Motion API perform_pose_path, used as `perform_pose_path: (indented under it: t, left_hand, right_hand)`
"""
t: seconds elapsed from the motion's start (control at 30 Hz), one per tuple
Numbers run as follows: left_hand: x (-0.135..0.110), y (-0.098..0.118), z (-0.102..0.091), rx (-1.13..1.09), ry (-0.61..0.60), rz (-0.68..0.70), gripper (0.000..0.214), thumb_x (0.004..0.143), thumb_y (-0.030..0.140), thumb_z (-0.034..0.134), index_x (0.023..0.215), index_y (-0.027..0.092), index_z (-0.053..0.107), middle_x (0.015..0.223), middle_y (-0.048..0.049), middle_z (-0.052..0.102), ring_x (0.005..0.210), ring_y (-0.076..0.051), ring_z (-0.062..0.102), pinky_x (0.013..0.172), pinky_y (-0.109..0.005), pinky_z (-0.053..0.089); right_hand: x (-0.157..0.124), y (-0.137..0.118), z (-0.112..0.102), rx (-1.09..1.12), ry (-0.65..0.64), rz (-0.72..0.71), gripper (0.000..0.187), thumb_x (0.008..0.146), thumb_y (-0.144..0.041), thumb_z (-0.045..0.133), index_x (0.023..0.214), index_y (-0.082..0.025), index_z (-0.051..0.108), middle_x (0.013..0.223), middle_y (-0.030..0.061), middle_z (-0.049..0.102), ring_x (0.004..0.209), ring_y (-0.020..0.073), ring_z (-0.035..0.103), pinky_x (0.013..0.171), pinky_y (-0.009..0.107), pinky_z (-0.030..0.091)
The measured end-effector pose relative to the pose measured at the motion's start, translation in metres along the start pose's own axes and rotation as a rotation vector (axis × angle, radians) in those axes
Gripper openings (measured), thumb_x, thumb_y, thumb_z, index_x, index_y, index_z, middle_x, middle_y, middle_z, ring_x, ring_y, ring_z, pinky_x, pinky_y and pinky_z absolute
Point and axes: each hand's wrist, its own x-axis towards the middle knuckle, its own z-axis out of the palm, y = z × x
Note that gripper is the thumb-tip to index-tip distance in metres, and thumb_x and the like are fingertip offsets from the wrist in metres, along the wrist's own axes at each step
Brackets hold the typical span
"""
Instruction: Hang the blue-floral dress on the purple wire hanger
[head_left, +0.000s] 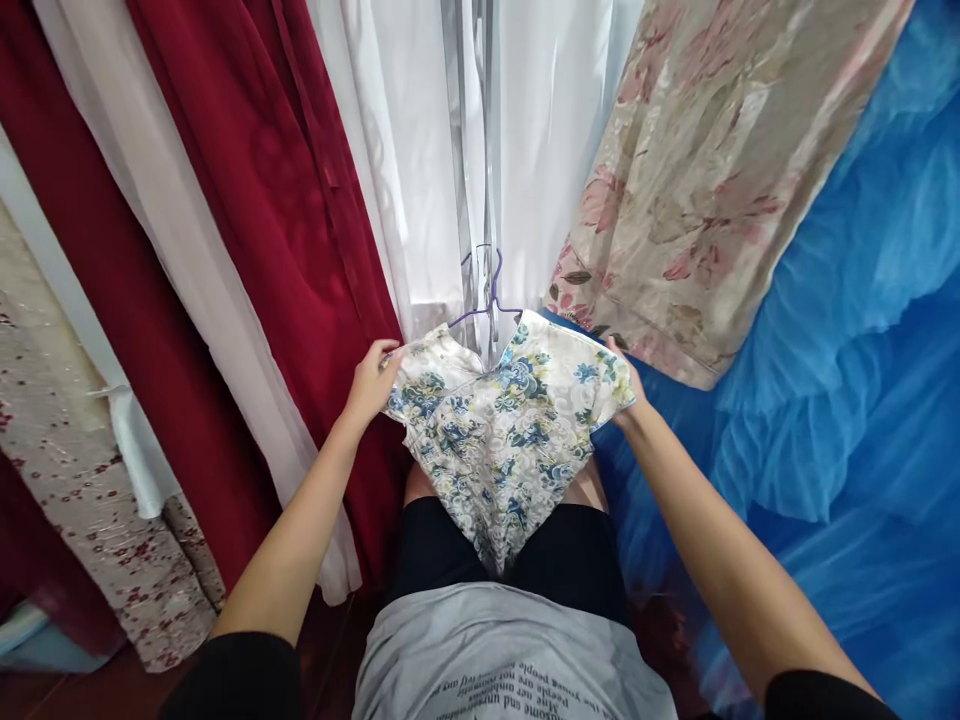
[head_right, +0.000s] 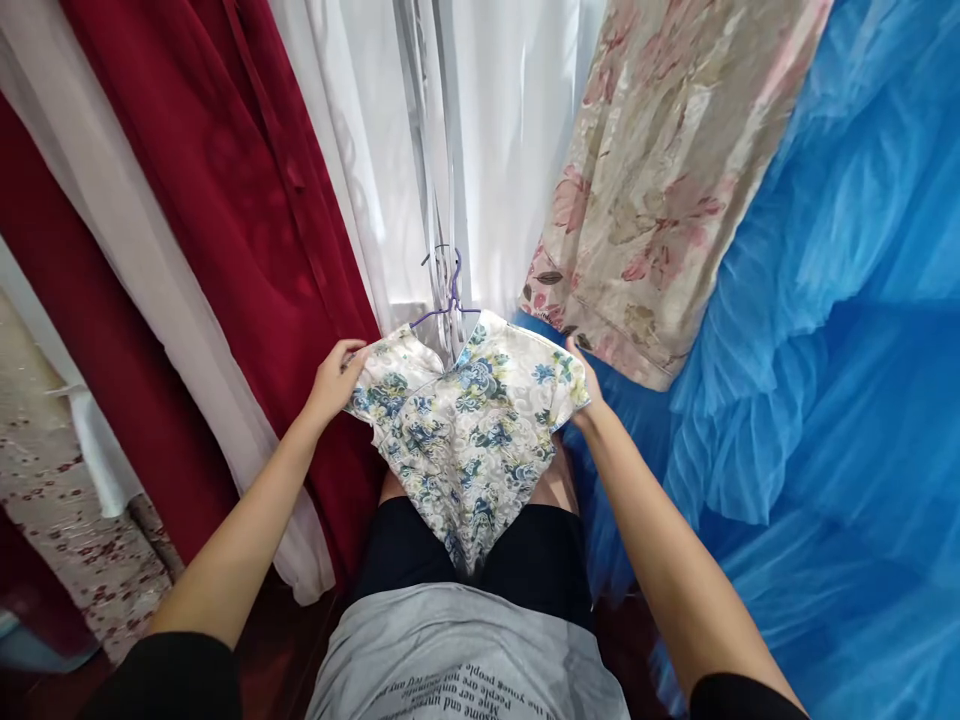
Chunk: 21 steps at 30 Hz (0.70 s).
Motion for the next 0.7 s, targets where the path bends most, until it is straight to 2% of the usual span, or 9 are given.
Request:
perform_pose_path:
  t: [0.07,0.17,0.27,0.33,0.43,0.53,0.6,0.63,0.7]
  left_hand:
    - [-0.012,-0.016,0.0,-0.215,0.107,-0.105,0.036,0.086,0.051,0.065,0.097,0.017,0.069,0.081,-0.0039,0.068,0.075,-0.019,0.061,0.071,-0.027,0.045]
    - [-0.02,-0.016,0.006,-0.497,0.295,-0.199,0.036,0.08,0.05,0.071,0.09,0.015,0.069,0.078,-0.0016,0.065,0.07,-0.015,0.059,0.065,-0.024,0.044]
    - [-0.012,0.001,0.009,-0.652,0.444,-0.23,0.039,0.076,0.048,0.074,0.094,0.014,0.069,0.086,-0.0036,0.068,0.076,-0.015,0.062,0.072,-0.026,0.049]
    - [-0.003,0.013,0.006,-0.663,0.445,-0.173,0.043,0.077,0.046,0.074,0.106,0.014,0.069,0.1,-0.0072,0.07,0.09,-0.019,0.066,0.085,-0.031,0.051]
    - [0.004,0.032,-0.002,-0.441,0.323,-0.008,0.06,0.077,0.039,0.076,0.132,0.02,0.059,0.129,-0.0111,0.062,0.119,-0.027,0.06,0.105,-0.042,0.046]
    - [-0.003,0.056,-0.003,0.029,0.251,0.218,0.085,0.073,0.032,0.081,0.149,0.027,0.043,0.154,-0.0119,0.041,0.143,-0.034,0.039,0.119,-0.051,0.03]
    - [-0.01,0.069,0.005,0.259,0.199,0.366,0.094,0.074,0.03,0.08,0.155,0.028,0.032,0.162,-0.0121,0.029,0.149,-0.036,0.026,0.124,-0.054,0.019]
    - [-0.013,0.073,0.011,0.316,0.169,0.423,0.094,0.077,0.03,0.079,0.157,0.028,0.029,0.162,-0.0125,0.028,0.15,-0.036,0.025,0.125,-0.056,0.015]
    - [-0.019,0.074,0.025,0.334,0.129,0.485,0.083,0.084,0.032,0.073,0.156,0.027,0.031,0.157,-0.0134,0.037,0.147,-0.036,0.032,0.124,-0.057,0.017]
  right_hand:
    - [-0.007,-0.009,-0.005,0.009,-0.032,0.02,0.048,0.079,-0.064,0.07,0.097,-0.02,0.073,0.09,0.0084,0.076,0.085,0.0304,0.072,0.067,0.039,0.059]
    - [-0.02,-0.031,0.001,-0.087,-0.095,0.023,0.035,0.069,-0.05,0.081,0.084,-0.019,0.073,0.07,0.0048,0.073,0.062,0.0234,0.068,0.054,0.031,0.052]
    - [-0.028,-0.055,0.017,-0.205,-0.121,-0.012,0.021,0.067,-0.035,0.08,0.073,-0.017,0.07,0.059,0.0011,0.066,0.044,0.0131,0.053,0.042,0.024,0.039]
    - [-0.028,-0.064,0.024,-0.188,-0.066,-0.071,0.015,0.068,-0.031,0.077,0.07,-0.017,0.069,0.058,0.0007,0.064,0.043,0.0118,0.05,0.04,0.023,0.038]
    - [-0.03,-0.066,0.022,-0.072,0.062,-0.176,0.014,0.068,-0.03,0.073,0.073,-0.018,0.071,0.064,0.0024,0.068,0.052,0.0152,0.058,0.048,0.025,0.047]
    - [-0.048,-0.06,0.017,-0.06,0.071,-0.216,0.018,0.07,-0.031,0.075,0.082,-0.017,0.073,0.067,0.0019,0.068,0.052,0.0145,0.059,0.048,0.023,0.049]
    - [-0.072,-0.057,0.022,-0.126,-0.033,-0.184,0.017,0.076,-0.031,0.076,0.086,-0.018,0.073,0.066,0.0006,0.066,0.05,0.0123,0.057,0.045,0.021,0.045]
    - [-0.086,-0.057,0.028,-0.177,-0.123,-0.153,0.016,0.079,-0.031,0.076,0.088,-0.019,0.072,0.067,0.0002,0.066,0.051,0.0118,0.057,0.045,0.02,0.045]
    - [-0.115,-0.06,0.047,-0.311,-0.384,-0.091,0.014,0.084,-0.031,0.075,0.09,-0.019,0.073,0.073,0.0014,0.068,0.058,0.0128,0.062,0.05,0.019,0.047]
